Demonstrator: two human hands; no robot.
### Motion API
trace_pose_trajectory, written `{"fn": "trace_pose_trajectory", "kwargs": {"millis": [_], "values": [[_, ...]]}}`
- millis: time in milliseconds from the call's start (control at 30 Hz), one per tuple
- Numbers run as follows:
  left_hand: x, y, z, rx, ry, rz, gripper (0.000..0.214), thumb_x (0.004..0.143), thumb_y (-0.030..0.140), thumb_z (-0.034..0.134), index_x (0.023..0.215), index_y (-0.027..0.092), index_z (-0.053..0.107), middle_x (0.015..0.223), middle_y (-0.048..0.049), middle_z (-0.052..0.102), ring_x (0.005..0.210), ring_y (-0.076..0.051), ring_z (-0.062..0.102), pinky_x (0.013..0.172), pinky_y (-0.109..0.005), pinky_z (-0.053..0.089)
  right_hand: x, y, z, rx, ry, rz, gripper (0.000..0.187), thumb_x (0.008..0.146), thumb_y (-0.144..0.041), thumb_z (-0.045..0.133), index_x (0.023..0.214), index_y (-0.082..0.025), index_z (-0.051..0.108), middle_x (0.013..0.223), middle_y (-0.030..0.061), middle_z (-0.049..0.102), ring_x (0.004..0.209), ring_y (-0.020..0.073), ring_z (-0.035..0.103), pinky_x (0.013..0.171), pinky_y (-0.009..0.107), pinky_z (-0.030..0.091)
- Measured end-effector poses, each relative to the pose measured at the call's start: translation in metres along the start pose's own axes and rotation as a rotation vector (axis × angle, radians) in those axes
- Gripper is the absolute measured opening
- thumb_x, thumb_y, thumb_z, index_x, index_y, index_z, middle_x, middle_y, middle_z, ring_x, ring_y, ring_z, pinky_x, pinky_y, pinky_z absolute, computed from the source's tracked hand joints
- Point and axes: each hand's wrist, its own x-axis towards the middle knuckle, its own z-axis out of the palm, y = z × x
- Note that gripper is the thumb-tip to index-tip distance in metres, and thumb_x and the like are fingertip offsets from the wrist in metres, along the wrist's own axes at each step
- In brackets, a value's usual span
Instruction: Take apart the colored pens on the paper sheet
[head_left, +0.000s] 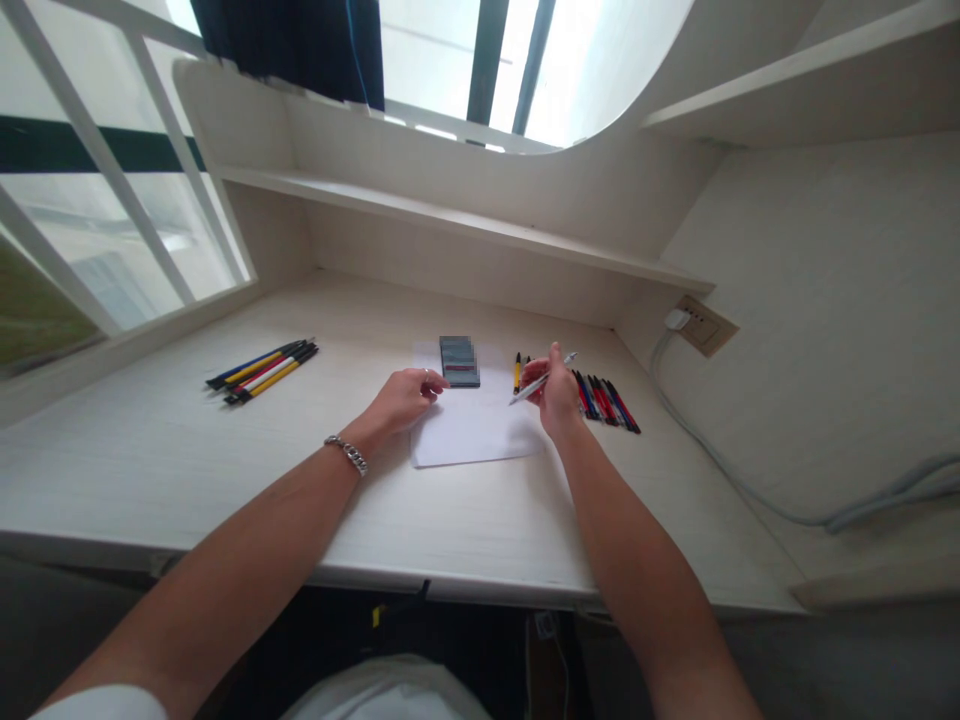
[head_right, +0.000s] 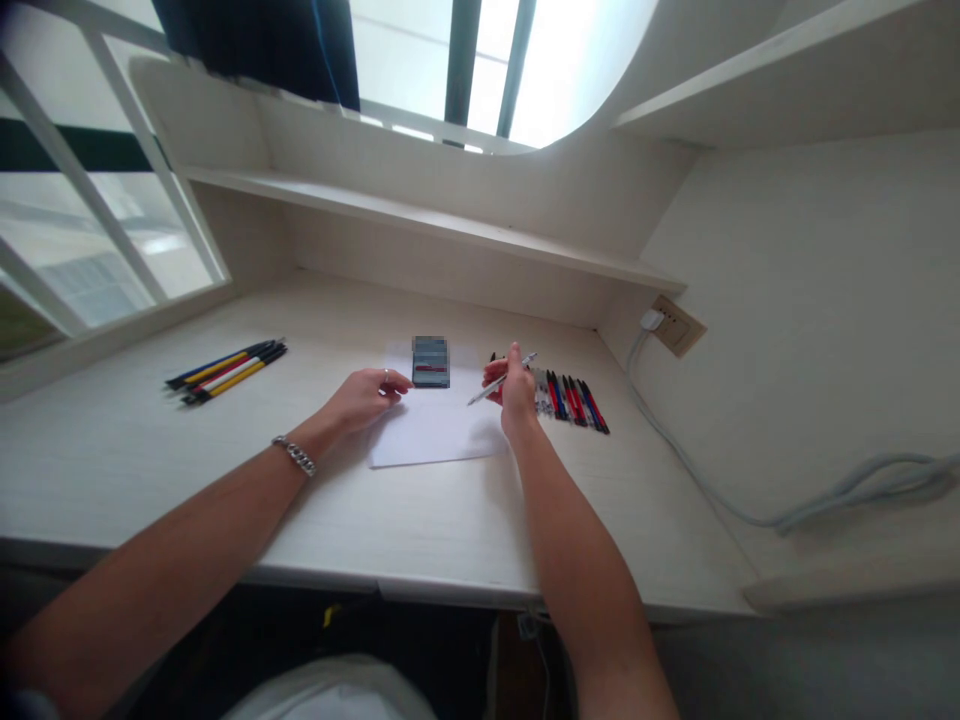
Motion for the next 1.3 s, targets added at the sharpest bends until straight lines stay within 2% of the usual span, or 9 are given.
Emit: {"fn": "trace_pose_trajectory", "kwargs": {"millis": [67, 133, 300, 400, 500, 700, 967, 1133, 1300], "values": [[0.002, -0.004, -0.003, 0.009, 0.012, -0.02, 0.039, 0.072, 0.008, 0.058, 0.104, 0.017, 0.078, 0.098, -0.0098, 0.077, 0.089, -0.023, 0.07, 0.082, -0.035, 0.052, 0.001, 0.001, -0.003, -0.103, 0.016, 0.007, 0.065, 0.091, -0.073, 0.046, 0.061, -0.018, 0.059, 0.045, 0.0, 0.054, 0.037, 0.0098, 0.049, 0.038, 0.022, 0.039], [0.003, -0.008, -0.007, 0.025, 0.007, -0.041, 0.042, 0.069, 0.007, 0.058, 0.105, 0.017, 0.078, 0.099, -0.0101, 0.077, 0.088, -0.023, 0.069, 0.081, -0.035, 0.052, 0.001, 0.002, -0.005, -0.141, -0.029, 0.031, 0.065, 0.09, -0.075, 0.045, 0.064, -0.017, 0.062, 0.041, -0.0013, 0.051, 0.034, 0.0099, 0.047, 0.037, 0.021, 0.037], [0.005, -0.018, -0.018, 0.039, -0.129, -0.077, 0.046, 0.068, 0.01, 0.059, 0.11, 0.016, 0.076, 0.099, -0.0095, 0.076, 0.088, -0.022, 0.068, 0.077, -0.032, 0.051, -0.01, 0.011, 0.007, -0.136, -0.312, 0.212, 0.05, 0.094, -0.06, 0.053, 0.086, -0.014, 0.071, 0.07, 0.0094, 0.074, 0.055, 0.0153, 0.067, 0.047, 0.023, 0.049], [0.005, -0.023, -0.025, -0.044, -0.263, -0.058, 0.052, 0.065, 0.017, 0.067, 0.117, 0.018, 0.073, 0.104, -0.0079, 0.076, 0.093, -0.023, 0.069, 0.079, -0.03, 0.052, -0.023, 0.024, 0.021, -0.212, -0.421, 0.185, 0.027, 0.083, -0.042, 0.073, 0.089, -0.016, 0.07, 0.075, 0.007, 0.075, 0.061, 0.0146, 0.069, 0.055, 0.023, 0.052], [0.005, -0.029, -0.028, -0.098, -0.351, -0.047, 0.066, 0.056, 0.018, 0.076, 0.122, 0.021, 0.071, 0.116, -0.0073, 0.074, 0.105, -0.025, 0.067, 0.085, -0.029, 0.052, -0.034, 0.039, 0.034, -0.357, -0.422, 0.01, 0.019, 0.072, -0.027, 0.08, 0.084, -0.017, 0.068, 0.067, 0.0014, 0.071, 0.058, 0.0121, 0.064, 0.054, 0.021, 0.049], [0.007, -0.032, -0.027, -0.057, -0.385, -0.049, 0.07, 0.056, 0.022, 0.078, 0.126, 0.023, 0.069, 0.124, -0.0084, 0.071, 0.111, -0.027, 0.066, 0.089, -0.031, 0.051, -0.044, 0.059, 0.05, -0.628, -0.445, -0.116, 0.014, 0.078, -0.026, 0.071, 0.087, -0.016, 0.073, 0.067, 0.0025, 0.071, 0.054, 0.0129, 0.061, 0.05, 0.022, 0.044], [0.005, -0.021, -0.03, 0.0, -0.407, -0.033, 0.071, 0.057, 0.022, 0.075, 0.128, 0.02, 0.067, 0.118, -0.0092, 0.072, 0.104, -0.025, 0.066, 0.085, -0.029, 0.049, -0.045, 0.064, 0.052, -0.64, -0.491, -0.162, 0.017, 0.079, -0.03, 0.069, 0.087, -0.015, 0.074, 0.061, 0.0002, 0.067, 0.053, 0.0124, 0.058, 0.05, 0.022, 0.041], [0.003, -0.018, -0.03, -0.037, -0.339, -0.023, 0.063, 0.054, 0.02, 0.077, 0.117, 0.023, 0.074, 0.104, -0.0069, 0.075, 0.094, -0.024, 0.067, 0.079, -0.028, 0.05, -0.045, 0.064, 0.053, -0.631, -0.503, -0.159, 0.012, 0.077, -0.029, 0.069, 0.08, -0.017, 0.073, 0.055, -0.0027, 0.062, 0.051, 0.0112, 0.053, 0.049, 0.022, 0.038], [0.001, -0.015, -0.03, -0.075, -0.299, -0.041, 0.059, 0.051, 0.018, 0.078, 0.11, 0.023, 0.076, 0.102, -0.0064, 0.076, 0.088, -0.024, 0.068, 0.077, -0.029, 0.051, -0.049, 0.058, 0.055, -0.658, -0.508, -0.138, 0.007, 0.076, -0.023, 0.067, 0.073, -0.018, 0.071, 0.053, -0.0032, 0.06, 0.05, 0.0108, 0.051, 0.049, 0.022, 0.037]]}}
